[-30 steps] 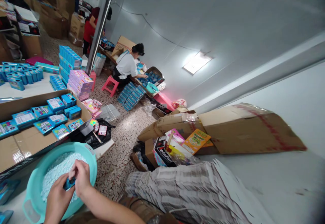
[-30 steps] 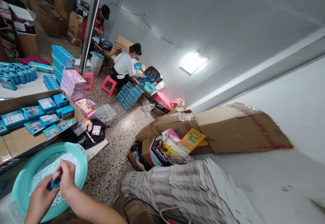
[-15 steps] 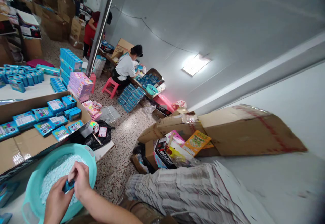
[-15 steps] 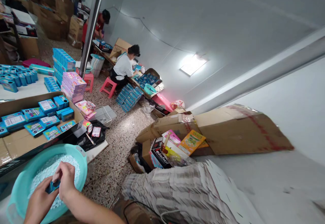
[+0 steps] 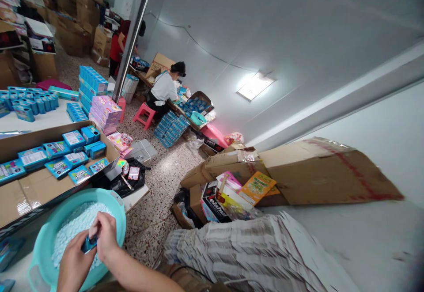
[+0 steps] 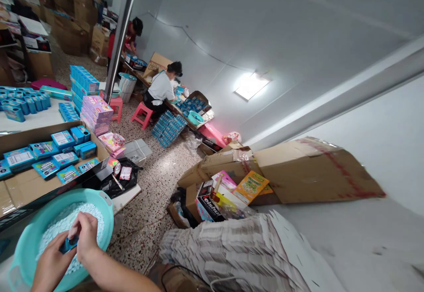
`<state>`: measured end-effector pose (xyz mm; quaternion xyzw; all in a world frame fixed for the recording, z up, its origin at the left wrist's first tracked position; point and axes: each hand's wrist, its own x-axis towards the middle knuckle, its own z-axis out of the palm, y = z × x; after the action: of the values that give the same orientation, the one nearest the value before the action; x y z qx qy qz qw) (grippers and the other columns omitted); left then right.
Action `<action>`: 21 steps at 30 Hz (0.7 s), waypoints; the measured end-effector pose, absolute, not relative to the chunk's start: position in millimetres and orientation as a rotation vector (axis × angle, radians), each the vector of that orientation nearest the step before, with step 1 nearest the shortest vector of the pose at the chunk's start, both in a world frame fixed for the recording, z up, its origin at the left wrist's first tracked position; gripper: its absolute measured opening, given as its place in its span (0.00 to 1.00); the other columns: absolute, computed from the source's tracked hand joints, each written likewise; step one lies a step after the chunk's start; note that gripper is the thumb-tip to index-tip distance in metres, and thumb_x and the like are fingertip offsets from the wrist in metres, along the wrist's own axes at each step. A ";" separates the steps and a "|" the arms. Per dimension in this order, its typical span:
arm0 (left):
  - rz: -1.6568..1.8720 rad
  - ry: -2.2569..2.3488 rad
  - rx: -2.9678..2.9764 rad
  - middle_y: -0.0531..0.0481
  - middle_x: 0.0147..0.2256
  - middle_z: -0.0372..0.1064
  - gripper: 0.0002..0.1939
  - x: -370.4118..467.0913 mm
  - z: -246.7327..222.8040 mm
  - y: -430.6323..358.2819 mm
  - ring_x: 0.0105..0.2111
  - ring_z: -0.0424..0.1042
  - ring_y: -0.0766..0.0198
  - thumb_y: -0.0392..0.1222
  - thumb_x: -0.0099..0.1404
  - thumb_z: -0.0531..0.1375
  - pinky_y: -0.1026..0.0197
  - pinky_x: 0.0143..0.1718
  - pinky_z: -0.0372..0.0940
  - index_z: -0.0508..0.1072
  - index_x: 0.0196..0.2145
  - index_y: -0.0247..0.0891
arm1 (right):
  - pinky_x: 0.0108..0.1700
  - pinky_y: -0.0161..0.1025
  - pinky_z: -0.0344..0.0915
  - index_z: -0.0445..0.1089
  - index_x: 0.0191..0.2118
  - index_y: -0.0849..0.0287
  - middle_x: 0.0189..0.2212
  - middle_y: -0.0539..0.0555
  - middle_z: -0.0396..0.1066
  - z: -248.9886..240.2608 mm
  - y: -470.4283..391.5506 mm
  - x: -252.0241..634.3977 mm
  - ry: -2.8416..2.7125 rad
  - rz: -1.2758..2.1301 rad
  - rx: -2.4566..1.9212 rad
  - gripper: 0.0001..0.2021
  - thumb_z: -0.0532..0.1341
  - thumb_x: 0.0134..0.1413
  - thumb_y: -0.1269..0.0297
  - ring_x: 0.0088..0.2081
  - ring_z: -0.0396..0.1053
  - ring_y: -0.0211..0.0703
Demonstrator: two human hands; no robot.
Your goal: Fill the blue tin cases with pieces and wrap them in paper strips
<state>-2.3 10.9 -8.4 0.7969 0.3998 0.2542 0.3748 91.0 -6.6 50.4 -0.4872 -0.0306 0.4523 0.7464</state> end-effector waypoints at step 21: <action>0.622 1.223 1.807 0.47 0.43 0.73 0.24 -11.0 -1.8 14.1 0.43 0.71 0.51 0.60 0.48 0.60 0.55 0.46 0.65 0.74 0.39 0.42 | 0.24 0.32 0.56 0.62 0.21 0.59 0.14 0.45 0.59 20.5 -25.7 162.8 -0.153 0.799 -1.313 0.15 0.56 0.49 0.53 0.18 0.58 0.32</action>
<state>-11.0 14.1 -1.8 0.7219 0.4886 0.2484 0.4224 162.8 -25.7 20.5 -0.5930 -0.0693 0.3608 0.7165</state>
